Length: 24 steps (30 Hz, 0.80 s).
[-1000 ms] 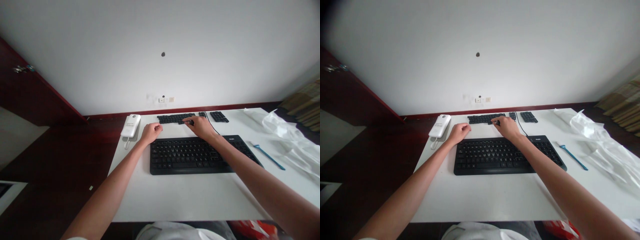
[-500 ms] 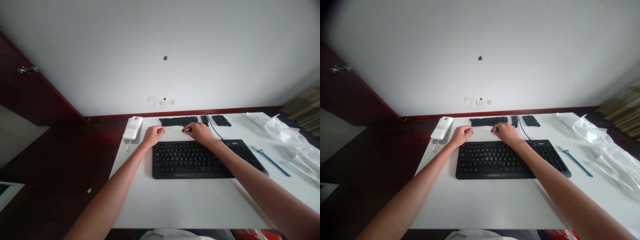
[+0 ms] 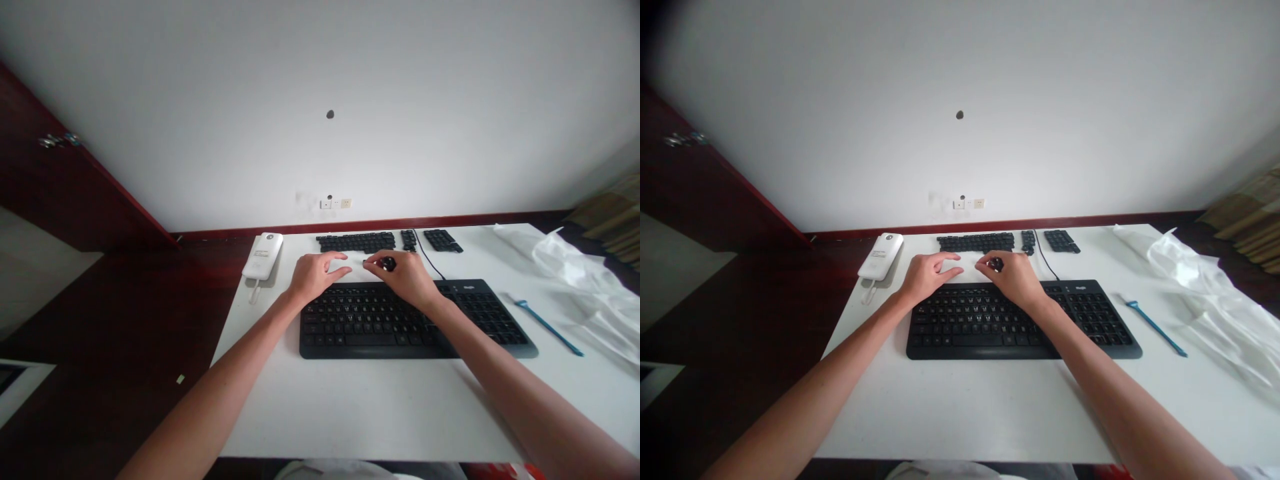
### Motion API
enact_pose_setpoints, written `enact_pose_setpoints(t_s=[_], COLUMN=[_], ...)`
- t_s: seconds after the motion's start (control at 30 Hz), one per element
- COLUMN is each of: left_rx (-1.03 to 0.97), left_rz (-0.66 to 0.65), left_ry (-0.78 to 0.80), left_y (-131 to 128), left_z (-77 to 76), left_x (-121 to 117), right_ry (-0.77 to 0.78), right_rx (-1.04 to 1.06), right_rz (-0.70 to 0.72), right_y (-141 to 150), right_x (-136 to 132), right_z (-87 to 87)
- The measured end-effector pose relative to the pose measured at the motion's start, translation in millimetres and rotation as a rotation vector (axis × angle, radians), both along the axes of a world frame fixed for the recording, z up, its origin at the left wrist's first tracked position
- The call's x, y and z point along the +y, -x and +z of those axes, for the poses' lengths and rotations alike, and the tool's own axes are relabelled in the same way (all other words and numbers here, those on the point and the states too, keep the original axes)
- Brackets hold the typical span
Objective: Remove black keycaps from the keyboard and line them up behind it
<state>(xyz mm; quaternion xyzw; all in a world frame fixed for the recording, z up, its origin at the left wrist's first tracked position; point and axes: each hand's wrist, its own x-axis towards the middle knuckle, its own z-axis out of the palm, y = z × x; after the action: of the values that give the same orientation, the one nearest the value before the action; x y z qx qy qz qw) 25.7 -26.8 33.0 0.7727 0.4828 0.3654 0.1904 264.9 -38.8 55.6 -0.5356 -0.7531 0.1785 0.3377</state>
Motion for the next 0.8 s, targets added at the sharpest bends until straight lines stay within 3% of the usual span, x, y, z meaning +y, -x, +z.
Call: enact_pose_setpoints(t_s=[0.2,0.37,0.8], left_rx=[-0.149,-0.185,-0.140], left_rz=[-0.086,-0.080,-0.104], left_ry=[0.044,0.048,0.101], left_y=[-18,-22,-23], left_z=[-0.1,-4.6,-9.1], left_x=[-12,-12,-11], right_ry=[-0.012,-0.015,-0.002], right_rx=[0.049,0.051,0.058], right_rz=[0.044,0.062,0.064], right_y=[5,4,4], right_x=[-4,-4,-4], right_z=[-0.6,-0.7,-4.5])
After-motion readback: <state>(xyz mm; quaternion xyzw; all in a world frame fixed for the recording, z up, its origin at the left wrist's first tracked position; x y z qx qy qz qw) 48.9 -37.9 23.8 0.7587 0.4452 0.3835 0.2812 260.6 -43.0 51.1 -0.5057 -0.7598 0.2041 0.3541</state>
